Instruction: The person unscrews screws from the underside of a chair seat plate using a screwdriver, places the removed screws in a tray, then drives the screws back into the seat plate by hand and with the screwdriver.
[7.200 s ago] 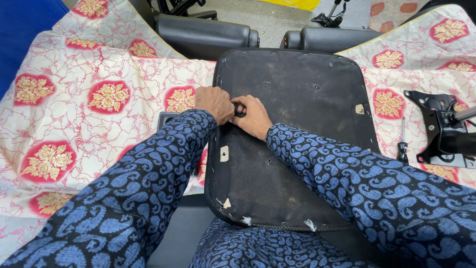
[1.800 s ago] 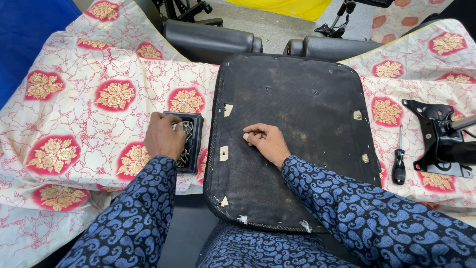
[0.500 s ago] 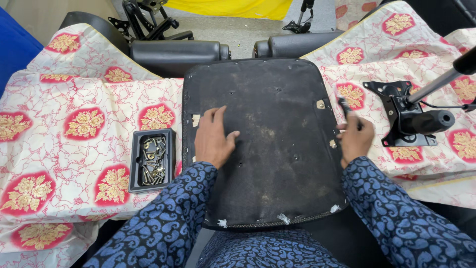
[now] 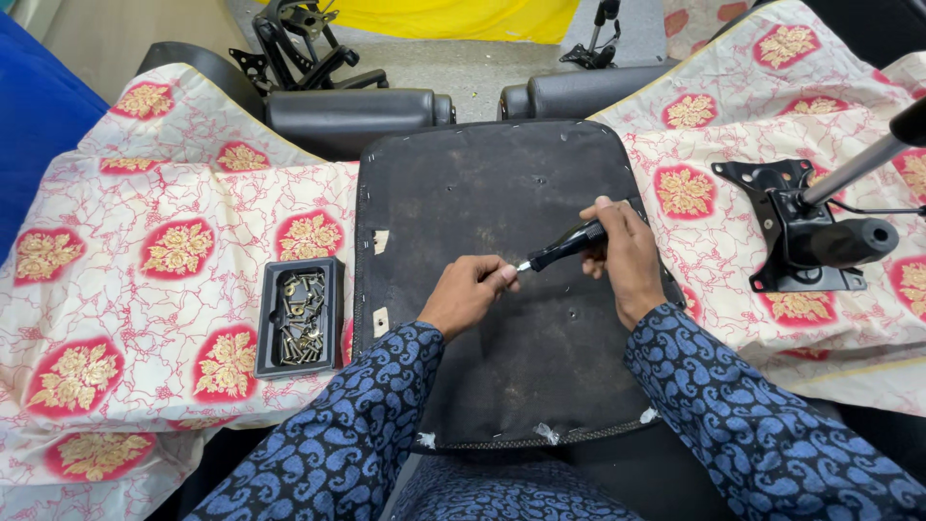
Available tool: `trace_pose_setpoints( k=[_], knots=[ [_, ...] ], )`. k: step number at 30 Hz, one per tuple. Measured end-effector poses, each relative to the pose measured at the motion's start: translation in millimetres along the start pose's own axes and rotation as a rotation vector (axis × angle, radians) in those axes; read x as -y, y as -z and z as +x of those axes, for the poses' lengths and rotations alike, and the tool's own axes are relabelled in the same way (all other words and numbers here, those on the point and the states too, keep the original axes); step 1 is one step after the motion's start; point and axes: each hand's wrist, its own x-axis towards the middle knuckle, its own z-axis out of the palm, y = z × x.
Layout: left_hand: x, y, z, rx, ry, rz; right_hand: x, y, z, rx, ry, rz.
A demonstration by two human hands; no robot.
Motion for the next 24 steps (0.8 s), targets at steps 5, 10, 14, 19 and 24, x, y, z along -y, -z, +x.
trace_pose_setpoints(
  k=[5, 10, 14, 19, 24],
  knots=[
    [8.9, -5.8, 7.9, 0.14, 0.136, -0.229, 7.2, -1.4, -5.3, 0.158, 0.208, 0.033],
    [-2.5, -9.6, 0.6, 0.05, 0.099, -0.256, 11.2, 3.3, -12.4, -0.092, 0.244, 0.013],
    [-12.2, -13.8, -9.1, -0.016, -0.018, -0.213, 5.3, 12.3, -15.4, -0.179, 0.255, 0.112],
    [-20.9, -16.4, -17.7, -0.054, 0.025, -0.142, 5.9, 27.0, -17.1, -0.179, 0.203, 0.153],
    [-20.5, -21.7, -27.1, -0.05, 0.051, -0.136, 7.8, 33.5, -33.9, 0.119, 0.364, 0.254]
  ],
)
